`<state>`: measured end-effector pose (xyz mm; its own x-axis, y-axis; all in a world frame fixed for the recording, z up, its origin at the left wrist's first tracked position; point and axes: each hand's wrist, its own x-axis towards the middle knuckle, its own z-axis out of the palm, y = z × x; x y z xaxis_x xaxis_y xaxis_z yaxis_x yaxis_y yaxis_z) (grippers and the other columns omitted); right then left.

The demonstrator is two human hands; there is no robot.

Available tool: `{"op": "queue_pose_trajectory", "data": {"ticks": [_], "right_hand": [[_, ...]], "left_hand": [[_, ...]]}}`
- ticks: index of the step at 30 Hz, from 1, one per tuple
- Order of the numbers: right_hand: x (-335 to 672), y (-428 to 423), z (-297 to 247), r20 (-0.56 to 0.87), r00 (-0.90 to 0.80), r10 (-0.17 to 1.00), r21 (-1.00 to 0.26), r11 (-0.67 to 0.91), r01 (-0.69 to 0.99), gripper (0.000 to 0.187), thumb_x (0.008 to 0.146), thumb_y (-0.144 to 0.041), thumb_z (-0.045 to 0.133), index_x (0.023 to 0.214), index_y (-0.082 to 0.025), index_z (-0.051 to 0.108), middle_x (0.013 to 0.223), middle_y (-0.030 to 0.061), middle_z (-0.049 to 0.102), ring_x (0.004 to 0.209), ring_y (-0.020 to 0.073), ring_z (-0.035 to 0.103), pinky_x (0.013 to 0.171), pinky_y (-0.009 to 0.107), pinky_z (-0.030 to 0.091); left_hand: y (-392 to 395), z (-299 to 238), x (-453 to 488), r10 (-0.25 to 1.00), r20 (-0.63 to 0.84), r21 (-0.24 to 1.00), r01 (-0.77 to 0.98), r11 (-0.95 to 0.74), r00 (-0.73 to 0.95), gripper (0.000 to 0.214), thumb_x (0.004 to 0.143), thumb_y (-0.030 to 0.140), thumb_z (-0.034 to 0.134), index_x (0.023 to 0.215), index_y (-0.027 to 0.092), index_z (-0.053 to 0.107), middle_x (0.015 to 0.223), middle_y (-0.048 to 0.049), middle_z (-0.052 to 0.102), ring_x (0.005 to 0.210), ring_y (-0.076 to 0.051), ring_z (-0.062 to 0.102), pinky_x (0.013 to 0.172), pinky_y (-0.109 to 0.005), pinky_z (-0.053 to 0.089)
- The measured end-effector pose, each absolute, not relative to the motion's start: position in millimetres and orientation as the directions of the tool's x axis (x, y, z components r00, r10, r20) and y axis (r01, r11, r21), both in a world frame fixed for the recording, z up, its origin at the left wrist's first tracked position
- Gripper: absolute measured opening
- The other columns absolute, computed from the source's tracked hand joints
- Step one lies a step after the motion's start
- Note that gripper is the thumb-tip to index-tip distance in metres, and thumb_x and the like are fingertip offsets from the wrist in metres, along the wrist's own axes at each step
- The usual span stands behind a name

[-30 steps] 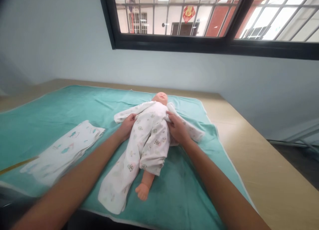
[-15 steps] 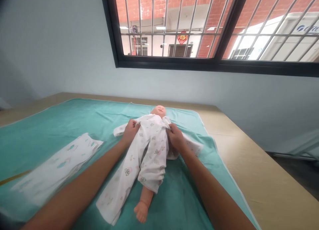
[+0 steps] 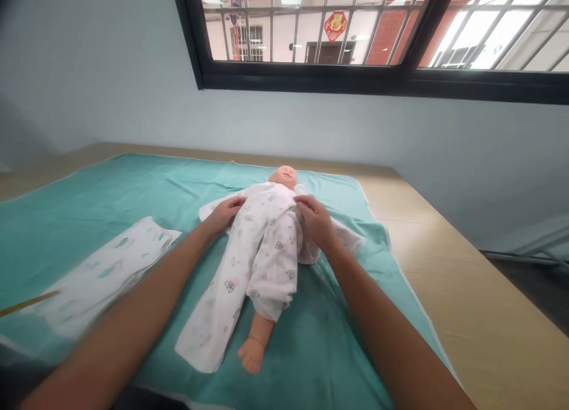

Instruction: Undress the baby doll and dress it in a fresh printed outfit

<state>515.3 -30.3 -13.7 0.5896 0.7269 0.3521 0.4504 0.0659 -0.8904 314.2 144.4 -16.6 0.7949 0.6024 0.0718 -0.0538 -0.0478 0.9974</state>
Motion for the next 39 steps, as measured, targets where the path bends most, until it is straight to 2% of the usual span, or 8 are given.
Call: {"op": "queue_pose_trajectory", "data": {"ticks": [4, 8, 11, 14, 23, 29, 34, 39], "right_hand": [[510, -18, 6, 0.408, 0.504, 0.761, -0.786, 0.012, 0.618, 0.026, 0.083, -0.047, 0.063, 0.095, -0.025, 0.067, 0.113, 0.0055, 0.063, 0.107, 0.0249, 0.056, 0.093, 0.039, 0.044], [508, -7, 19, 0.344, 0.437, 0.831, -0.727, -0.058, 0.684, 0.025, 0.077, -0.045, 0.069, 0.081, -0.023, 0.059, 0.123, 0.0051, 0.061, 0.106, 0.0257, 0.055, 0.09, 0.04, 0.042], [507, -7, 22, 0.287, 0.469, 0.835, -0.703, -0.149, 0.696, 0.025, 0.083, -0.047, 0.061, 0.08, -0.024, 0.053, 0.098, 0.0013, 0.066, 0.084, 0.0213, 0.055, 0.077, 0.036, 0.041], [508, -7, 19, 0.311, 0.536, 0.785, -0.667, -0.222, 0.712, 0.024, 0.085, -0.046, 0.056, 0.077, -0.024, 0.048, 0.072, -0.0018, 0.057, 0.069, 0.0189, 0.049, 0.066, 0.032, 0.036], [525, 9, 2, 0.419, 0.615, 0.667, -0.71, -0.182, 0.681, 0.023, 0.085, -0.04, 0.056, 0.075, -0.024, 0.043, 0.069, -0.0028, 0.048, 0.067, 0.0171, 0.041, 0.063, 0.031, 0.032], [519, 4, -5, 0.425, 0.646, 0.634, -0.77, -0.122, 0.627, 0.025, 0.081, -0.039, 0.064, 0.073, -0.024, 0.046, 0.068, -0.0037, 0.047, 0.068, 0.0159, 0.043, 0.065, 0.03, 0.036], [510, -15, -8, 0.401, 0.596, 0.695, -0.838, 0.016, 0.545, 0.025, 0.082, -0.042, 0.065, 0.099, -0.024, 0.063, 0.102, 0.0018, 0.066, 0.092, 0.0207, 0.058, 0.084, 0.035, 0.044], [510, -27, -11, 0.427, 0.547, 0.72, -0.809, 0.034, 0.587, 0.023, 0.084, -0.046, 0.062, 0.091, -0.024, 0.066, 0.109, 0.0043, 0.065, 0.1, 0.0234, 0.058, 0.087, 0.037, 0.046]], "left_hand": [[153, -14, 305, 0.518, 0.123, 0.992, -0.095, -0.081, 0.846, 0.033, 0.073, 0.041, 0.075, 0.093, 0.016, 0.065, 0.089, -0.0031, 0.064, 0.08, -0.016, 0.056, 0.069, -0.025, 0.042], [148, -18, 313, 0.595, 0.225, 0.966, -0.098, -0.239, 0.772, 0.026, 0.078, 0.04, 0.069, 0.081, 0.018, 0.056, 0.088, -0.002, 0.06, 0.081, -0.016, 0.053, 0.073, -0.027, 0.041], [142, -19, 322, 0.698, 0.303, 0.913, 0.01, -0.407, 0.649, 0.018, 0.083, 0.034, 0.062, 0.081, 0.021, 0.05, 0.078, 0.0014, 0.055, 0.074, -0.015, 0.048, 0.071, -0.028, 0.038], [139, -19, 331, 0.748, 0.348, 0.877, 0.086, -0.473, 0.565, 0.016, 0.087, 0.03, 0.058, 0.08, 0.022, 0.046, 0.075, 0.002, 0.053, 0.071, -0.016, 0.047, 0.069, -0.028, 0.036], [152, -17, 355, 0.712, 0.438, 0.82, 0.081, -0.566, 0.549, 0.014, 0.089, 0.023, 0.055, 0.079, 0.024, 0.044, 0.068, 0.0012, 0.052, 0.065, -0.018, 0.045, 0.066, -0.029, 0.032], [150, -27, 352, 0.722, 0.452, 0.835, 0.036, -0.549, 0.523, 0.009, 0.087, 0.026, 0.059, 0.081, 0.023, 0.053, 0.077, -0.0011, 0.06, 0.074, -0.02, 0.051, 0.075, -0.029, 0.038], [144, -25, 330, 0.7, 0.404, 0.87, -0.011, -0.493, 0.588, 0.008, 0.085, 0.027, 0.061, 0.091, 0.022, 0.065, 0.093, -0.0033, 0.068, 0.086, -0.02, 0.058, 0.084, -0.03, 0.042], [148, -15, 309, 0.603, 0.197, 0.946, 0.012, -0.325, 0.773, 0.024, 0.073, 0.021, 0.066, 0.097, 0.019, 0.07, 0.093, -0.0026, 0.07, 0.083, -0.019, 0.06, 0.076, -0.028, 0.044]]}}
